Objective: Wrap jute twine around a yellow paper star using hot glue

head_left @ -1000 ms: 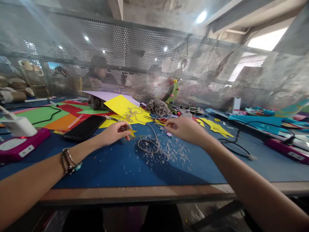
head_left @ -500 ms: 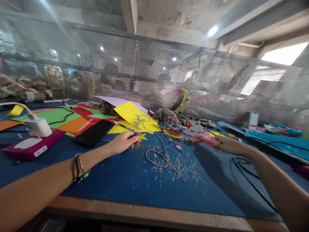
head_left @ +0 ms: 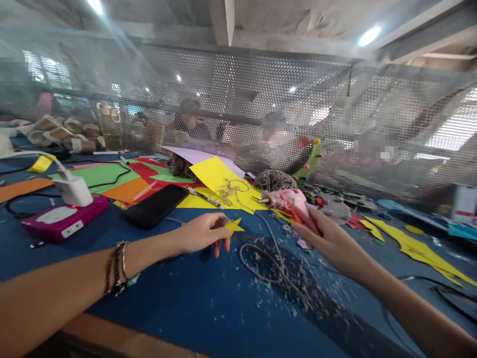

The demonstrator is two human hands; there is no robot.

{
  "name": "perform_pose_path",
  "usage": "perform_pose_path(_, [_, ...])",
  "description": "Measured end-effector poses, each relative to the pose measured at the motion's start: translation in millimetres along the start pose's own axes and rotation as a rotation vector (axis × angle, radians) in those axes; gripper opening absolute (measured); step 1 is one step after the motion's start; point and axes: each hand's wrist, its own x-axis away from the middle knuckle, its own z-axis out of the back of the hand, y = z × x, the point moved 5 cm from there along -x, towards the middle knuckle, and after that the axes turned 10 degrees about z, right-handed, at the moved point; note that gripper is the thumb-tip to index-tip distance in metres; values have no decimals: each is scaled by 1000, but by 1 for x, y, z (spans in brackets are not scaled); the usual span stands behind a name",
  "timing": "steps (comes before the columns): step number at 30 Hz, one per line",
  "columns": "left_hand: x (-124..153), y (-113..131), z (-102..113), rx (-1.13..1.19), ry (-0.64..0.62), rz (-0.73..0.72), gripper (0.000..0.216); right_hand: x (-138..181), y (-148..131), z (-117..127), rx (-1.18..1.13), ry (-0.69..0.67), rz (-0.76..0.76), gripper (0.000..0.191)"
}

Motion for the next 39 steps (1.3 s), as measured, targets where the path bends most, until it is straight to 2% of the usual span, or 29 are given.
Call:
perform_pose_path(2, [2,-1,-4,9,-29,13,15,5,2,-5,40,1,-8,32])
perform_pose_path(7, [6,2,-11,18,-42,23,22,7,7,-1,243,105,26,36])
perform_pose_path(17, [8,4,-17,22,-24,87,27,12,-9,3,338,193,207,30])
perform_pose_path(22, [7,4,-17,23,-22,85,27,13,-8,1,371,222,242,32])
perform_pose_path(39, [9,6,-17,35,-28,82,27,13,-12,-1,378,154,227,34])
